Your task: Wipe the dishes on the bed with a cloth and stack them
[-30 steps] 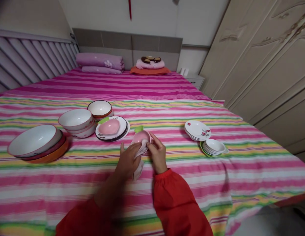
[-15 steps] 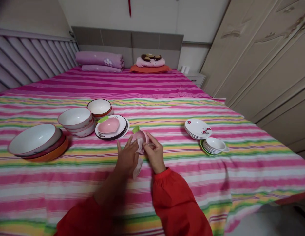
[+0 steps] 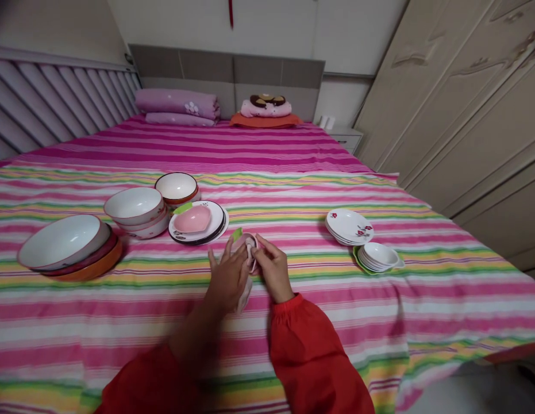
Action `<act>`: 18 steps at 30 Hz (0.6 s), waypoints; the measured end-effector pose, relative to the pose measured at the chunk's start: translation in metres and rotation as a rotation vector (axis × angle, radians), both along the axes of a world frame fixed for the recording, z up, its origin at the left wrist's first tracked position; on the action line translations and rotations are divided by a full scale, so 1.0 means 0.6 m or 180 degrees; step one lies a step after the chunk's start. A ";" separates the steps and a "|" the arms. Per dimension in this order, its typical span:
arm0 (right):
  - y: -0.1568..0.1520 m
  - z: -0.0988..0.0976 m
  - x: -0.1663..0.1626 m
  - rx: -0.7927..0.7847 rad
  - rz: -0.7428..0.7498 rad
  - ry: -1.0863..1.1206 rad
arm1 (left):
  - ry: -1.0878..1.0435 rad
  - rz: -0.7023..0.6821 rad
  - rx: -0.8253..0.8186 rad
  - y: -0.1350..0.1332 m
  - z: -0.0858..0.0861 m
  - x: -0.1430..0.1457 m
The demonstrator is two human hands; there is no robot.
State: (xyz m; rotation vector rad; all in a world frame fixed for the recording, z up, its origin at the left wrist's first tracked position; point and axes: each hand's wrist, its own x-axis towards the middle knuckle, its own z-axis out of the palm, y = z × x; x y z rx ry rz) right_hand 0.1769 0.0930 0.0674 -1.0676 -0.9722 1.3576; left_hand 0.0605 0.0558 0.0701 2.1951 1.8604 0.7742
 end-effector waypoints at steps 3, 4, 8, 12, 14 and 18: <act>0.001 0.000 0.005 0.0046 -0.0224 0.0044 | -0.0057 -0.0134 0.0001 -0.001 0.007 -0.002; 0.001 0.000 0.007 0.0077 -0.0295 0.0036 | -0.0147 -0.0190 0.0021 -0.002 0.007 -0.002; 0.002 0.006 0.011 0.0185 -0.0441 -0.0025 | -0.0996 -0.0108 0.0225 0.001 0.000 -0.003; -0.004 0.010 0.004 0.0063 -0.0232 -0.0072 | -0.2263 0.0808 0.0335 0.007 -0.003 -0.012; -0.008 0.008 -0.001 0.0003 -0.0072 -0.0063 | -0.2192 0.0719 0.0596 0.011 -0.003 -0.016; -0.013 0.002 -0.010 -0.0076 0.0243 0.0079 | -0.0951 -0.0212 0.0671 0.022 -0.011 -0.017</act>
